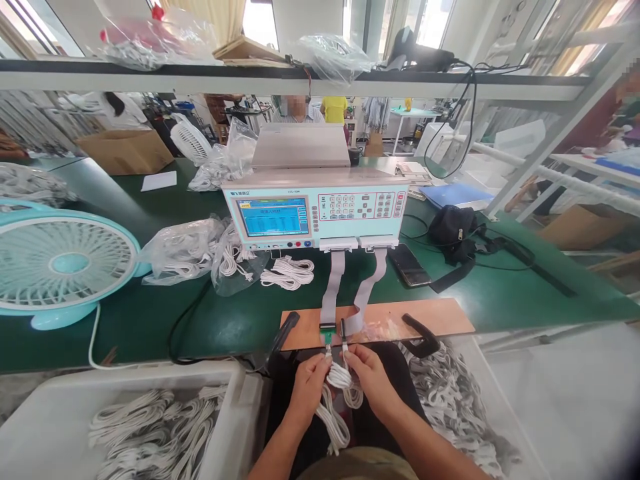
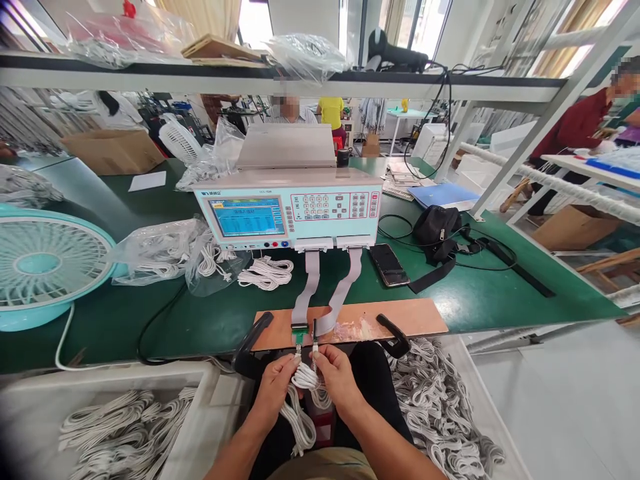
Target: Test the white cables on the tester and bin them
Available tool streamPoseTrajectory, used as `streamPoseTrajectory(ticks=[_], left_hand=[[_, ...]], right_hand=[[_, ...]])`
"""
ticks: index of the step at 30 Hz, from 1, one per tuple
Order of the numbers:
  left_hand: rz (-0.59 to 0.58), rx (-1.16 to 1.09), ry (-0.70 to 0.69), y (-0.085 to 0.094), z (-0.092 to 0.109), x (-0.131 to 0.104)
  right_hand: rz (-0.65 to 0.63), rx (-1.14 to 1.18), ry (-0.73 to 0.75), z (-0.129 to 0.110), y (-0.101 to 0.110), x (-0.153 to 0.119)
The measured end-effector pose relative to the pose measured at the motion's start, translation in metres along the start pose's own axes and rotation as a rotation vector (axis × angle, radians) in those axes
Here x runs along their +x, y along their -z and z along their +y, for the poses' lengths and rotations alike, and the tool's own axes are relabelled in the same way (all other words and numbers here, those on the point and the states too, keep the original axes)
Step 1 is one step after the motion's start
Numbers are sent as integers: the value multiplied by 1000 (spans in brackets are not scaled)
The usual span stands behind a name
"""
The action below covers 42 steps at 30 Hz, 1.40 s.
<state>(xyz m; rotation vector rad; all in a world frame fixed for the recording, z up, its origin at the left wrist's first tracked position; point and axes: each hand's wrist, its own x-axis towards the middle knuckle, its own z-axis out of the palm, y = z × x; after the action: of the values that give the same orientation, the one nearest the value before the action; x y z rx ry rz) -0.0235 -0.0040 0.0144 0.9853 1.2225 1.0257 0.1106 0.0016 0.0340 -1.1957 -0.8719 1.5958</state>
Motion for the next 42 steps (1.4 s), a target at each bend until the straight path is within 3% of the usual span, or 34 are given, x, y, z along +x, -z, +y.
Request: streamPoseTrajectory(ticks=[10,17,23,36,42], left_hand=[[85,-59,29,-4,-7,-2],[50,-123,32,-8,-12,-1],[87,-175,29,-9,-3,9],[115,-65,-33,-8,-4,16],[131,-81,-31,-8,-8,19]], right_hand=[[-31,12,14,-4,1,0],[-40,-29,30,1,1,2],[-59,17,50,13,2,9],[-70,29,102,12,1,11],[-22,-104,166,22,5,17]])
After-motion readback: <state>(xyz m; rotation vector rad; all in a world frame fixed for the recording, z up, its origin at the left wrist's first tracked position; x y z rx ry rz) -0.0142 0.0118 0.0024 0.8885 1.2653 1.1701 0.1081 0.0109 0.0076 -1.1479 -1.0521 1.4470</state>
